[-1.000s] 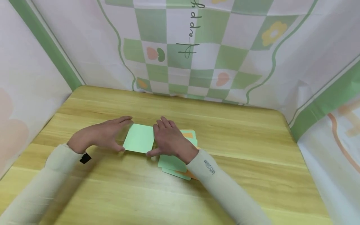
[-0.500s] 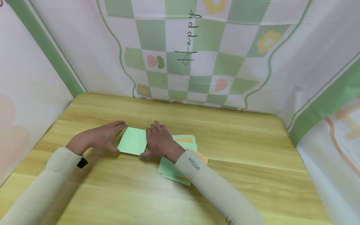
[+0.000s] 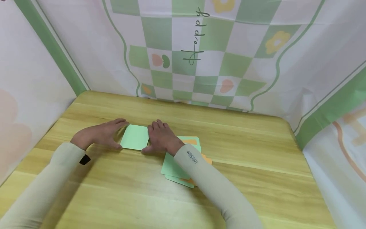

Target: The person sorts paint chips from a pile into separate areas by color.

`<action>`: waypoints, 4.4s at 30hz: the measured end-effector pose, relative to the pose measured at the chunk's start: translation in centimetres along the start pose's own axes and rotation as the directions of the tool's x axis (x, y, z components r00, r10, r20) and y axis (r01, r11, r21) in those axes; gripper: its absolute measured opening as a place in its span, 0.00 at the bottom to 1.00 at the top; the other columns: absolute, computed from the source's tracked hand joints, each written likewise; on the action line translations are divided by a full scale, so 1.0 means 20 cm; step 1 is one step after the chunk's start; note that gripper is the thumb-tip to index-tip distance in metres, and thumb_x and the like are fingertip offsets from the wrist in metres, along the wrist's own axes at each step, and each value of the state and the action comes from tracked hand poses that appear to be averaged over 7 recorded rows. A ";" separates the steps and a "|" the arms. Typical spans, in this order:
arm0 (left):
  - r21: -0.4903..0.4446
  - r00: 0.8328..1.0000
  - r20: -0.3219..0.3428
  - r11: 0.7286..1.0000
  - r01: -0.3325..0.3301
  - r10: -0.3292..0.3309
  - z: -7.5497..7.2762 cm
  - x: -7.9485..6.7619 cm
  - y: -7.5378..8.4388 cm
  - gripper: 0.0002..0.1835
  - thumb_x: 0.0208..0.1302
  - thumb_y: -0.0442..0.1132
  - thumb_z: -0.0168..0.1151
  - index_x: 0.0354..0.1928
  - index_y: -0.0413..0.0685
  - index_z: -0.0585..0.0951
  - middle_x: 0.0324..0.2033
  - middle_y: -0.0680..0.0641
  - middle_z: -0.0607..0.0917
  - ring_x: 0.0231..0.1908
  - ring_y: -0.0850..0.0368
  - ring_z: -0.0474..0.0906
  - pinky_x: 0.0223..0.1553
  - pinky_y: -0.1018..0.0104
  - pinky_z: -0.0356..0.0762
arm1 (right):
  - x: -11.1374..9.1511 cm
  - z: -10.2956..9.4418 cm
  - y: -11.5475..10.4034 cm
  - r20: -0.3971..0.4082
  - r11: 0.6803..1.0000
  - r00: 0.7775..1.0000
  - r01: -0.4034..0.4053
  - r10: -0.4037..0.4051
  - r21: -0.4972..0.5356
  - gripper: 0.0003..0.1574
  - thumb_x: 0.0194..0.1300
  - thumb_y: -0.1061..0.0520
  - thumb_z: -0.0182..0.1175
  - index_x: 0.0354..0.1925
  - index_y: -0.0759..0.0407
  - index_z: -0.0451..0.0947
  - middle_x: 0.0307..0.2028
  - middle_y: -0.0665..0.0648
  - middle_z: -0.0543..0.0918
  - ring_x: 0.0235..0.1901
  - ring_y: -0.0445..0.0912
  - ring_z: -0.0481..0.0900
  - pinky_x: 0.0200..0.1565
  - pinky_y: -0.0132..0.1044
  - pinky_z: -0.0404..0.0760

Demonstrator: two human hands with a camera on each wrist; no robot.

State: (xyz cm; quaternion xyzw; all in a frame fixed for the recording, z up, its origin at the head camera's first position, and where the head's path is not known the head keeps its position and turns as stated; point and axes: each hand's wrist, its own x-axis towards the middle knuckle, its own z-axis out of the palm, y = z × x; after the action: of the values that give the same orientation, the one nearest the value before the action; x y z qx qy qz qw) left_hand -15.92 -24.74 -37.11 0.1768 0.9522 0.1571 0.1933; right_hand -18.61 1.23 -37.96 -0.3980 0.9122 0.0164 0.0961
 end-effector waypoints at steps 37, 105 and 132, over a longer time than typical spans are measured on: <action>0.074 0.999 0.040 0.997 0.024 -0.027 -0.02 0.04 0.08 0.58 0.45 0.71 0.64 0.73 0.51 0.53 0.71 0.40 0.50 0.68 0.38 0.47 0.60 0.36 0.55 | -0.09 -0.02 0.15 0.010 0.980 1.000 0.009 -0.011 0.197 0.59 0.53 0.20 0.50 0.70 0.54 0.54 0.67 0.55 0.60 0.66 0.50 0.55 0.63 0.48 0.59; 0.324 0.962 0.039 0.908 -0.267 0.269 0.26 0.13 0.74 0.66 0.41 0.79 0.55 0.73 0.41 0.48 0.71 0.40 0.52 0.69 0.43 0.47 0.67 0.49 0.45 | -0.90 0.12 0.27 -0.059 0.991 0.991 -0.119 0.123 0.067 0.74 0.43 0.16 0.52 0.71 0.64 0.50 0.70 0.65 0.50 0.69 0.58 0.44 0.64 0.57 0.51; 0.362 0.946 0.008 0.881 -0.305 0.324 0.31 0.14 0.76 0.60 0.44 0.76 0.57 0.69 0.39 0.56 0.69 0.38 0.56 0.67 0.42 0.53 0.64 0.48 0.55 | -0.92 0.16 0.26 -0.022 0.990 0.993 -0.117 0.119 0.082 0.72 0.47 0.19 0.54 0.72 0.65 0.47 0.71 0.66 0.45 0.70 0.58 0.41 0.65 0.56 0.49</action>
State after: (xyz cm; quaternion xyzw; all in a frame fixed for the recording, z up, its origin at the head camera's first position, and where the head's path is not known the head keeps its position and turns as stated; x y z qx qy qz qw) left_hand -11.49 -8.70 -37.85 0.3571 0.9281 0.0147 0.1047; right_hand -9.62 18.40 -37.93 -0.3394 0.9352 -0.0201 0.0989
